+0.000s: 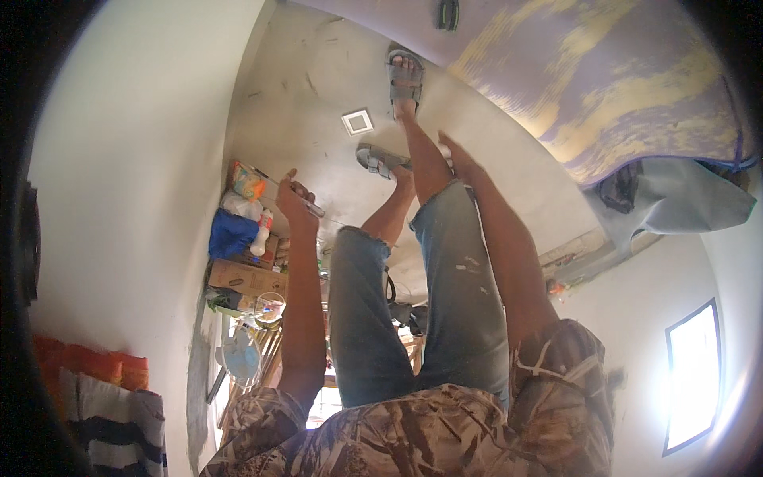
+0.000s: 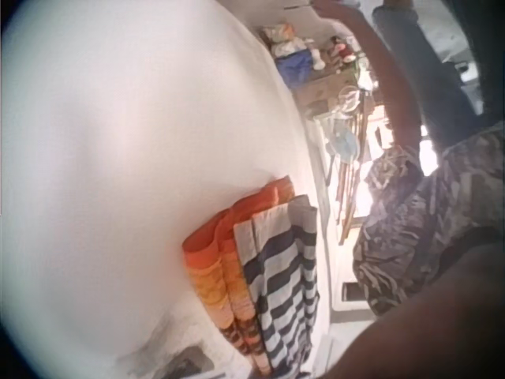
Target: The person secures wires into an electrical outlet box on a wall using a screwdriver and then fits an outlet faceplate over the socket.
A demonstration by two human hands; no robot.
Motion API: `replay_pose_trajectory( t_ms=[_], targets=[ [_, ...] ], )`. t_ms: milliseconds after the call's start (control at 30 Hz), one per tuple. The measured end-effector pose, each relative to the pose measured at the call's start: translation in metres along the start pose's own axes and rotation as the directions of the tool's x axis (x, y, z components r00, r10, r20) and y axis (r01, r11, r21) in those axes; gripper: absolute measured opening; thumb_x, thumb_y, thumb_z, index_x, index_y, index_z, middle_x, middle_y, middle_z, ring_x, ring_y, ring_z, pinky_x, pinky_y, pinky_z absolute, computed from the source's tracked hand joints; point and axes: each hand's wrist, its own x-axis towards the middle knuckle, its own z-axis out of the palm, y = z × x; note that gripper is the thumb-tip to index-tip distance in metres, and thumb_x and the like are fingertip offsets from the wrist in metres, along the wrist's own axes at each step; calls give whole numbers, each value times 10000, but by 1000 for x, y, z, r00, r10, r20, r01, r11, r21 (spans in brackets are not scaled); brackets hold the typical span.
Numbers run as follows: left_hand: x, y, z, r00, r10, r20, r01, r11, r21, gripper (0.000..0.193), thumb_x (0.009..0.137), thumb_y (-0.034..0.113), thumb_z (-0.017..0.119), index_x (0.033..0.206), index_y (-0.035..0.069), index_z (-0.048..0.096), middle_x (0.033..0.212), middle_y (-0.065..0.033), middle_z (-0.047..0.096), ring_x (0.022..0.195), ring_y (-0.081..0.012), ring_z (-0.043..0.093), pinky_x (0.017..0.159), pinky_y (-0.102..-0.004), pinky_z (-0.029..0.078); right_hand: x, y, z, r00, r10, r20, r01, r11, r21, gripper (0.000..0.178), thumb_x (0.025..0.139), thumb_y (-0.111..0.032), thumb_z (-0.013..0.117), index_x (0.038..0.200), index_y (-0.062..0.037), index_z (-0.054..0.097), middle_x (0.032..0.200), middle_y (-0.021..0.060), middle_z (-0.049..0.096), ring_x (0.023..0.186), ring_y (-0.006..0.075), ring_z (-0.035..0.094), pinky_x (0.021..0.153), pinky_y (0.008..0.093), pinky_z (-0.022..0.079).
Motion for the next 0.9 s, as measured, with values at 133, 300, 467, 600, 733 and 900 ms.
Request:
replay_pose_trajectory(
  t_ms=[133, 300, 467, 600, 733, 900],
  targets=[
    [-6, -70, -15, 991, -124, -48, 122, 991, -52, 285, 928, 250, 497, 1064, 27, 612, 575, 30, 389, 452, -65, 350, 404, -236, 313, 19, 22, -34, 996, -85, 1, 85, 988, -131, 746, 891, -568, 552, 1495, -205, 308, 1484, 69, 380, 1369, 263, 336, 1090, 528, 285],
    [-22, -134, -56, 960, -277, -43, 269, 953, -139, 196, 906, 240, 539, 999, 69, 569, 578, 27, 407, 457, -70, 363, 406, -237, 307, 4, 79, -17, 989, -135, 52, 144, 893, -427, 808, 904, -549, 541, 1503, -75, 276, 1497, 132, 361, 1335, 263, 389, 1106, 409, 318],
    [-36, -171, -94, 921, -387, -34, 382, 918, -106, 145, 897, 242, 571, 950, 108, 554, 571, 33, 410, 460, -74, 373, 392, -245, 285, -47, 121, -60, 958, 285, 41, -281, 956, -87, 829, 897, -582, 542, 1472, -23, 333, 1413, 170, 472, 1253, 263, 493, 1087, 375, 359],
    [-40, -203, -99, 937, -348, 15, 348, 937, -29, 141, 887, 246, 595, 912, 109, 571, 574, 40, 404, 455, -70, 371, 386, -247, 288, -64, 122, -69, 969, 235, -70, -227, 748, -624, 797, 913, -597, 504, 1461, -39, 352, 1433, 157, 454, 1300, 264, 458, 1065, 473, 374],
    [-56, -224, -75, 939, -344, 0, 344, 938, -41, 144, 885, 250, 610, 914, 108, 611, 585, 46, 413, 466, -64, 376, 397, -250, 302, -56, 75, -42, 927, -374, -34, 376, 918, 128, 550, 948, -379, 534, 1373, -36, 466, 1354, 120, 527, 1218, 203, 510, 973, 390, 450],
    [-77, -254, -26, 912, -398, 98, 407, 909, -87, 166, 905, 237, 617, 906, 71, 632, 570, 56, 391, 444, -62, 377, 401, -246, 303, -4, 112, -99, 915, -398, -61, 258, 697, -669, 508, 909, -371, 620, 1305, -61, 549, 1216, 117, 617, 1132, 224, 568, 959, 342, 440]
  ],
)
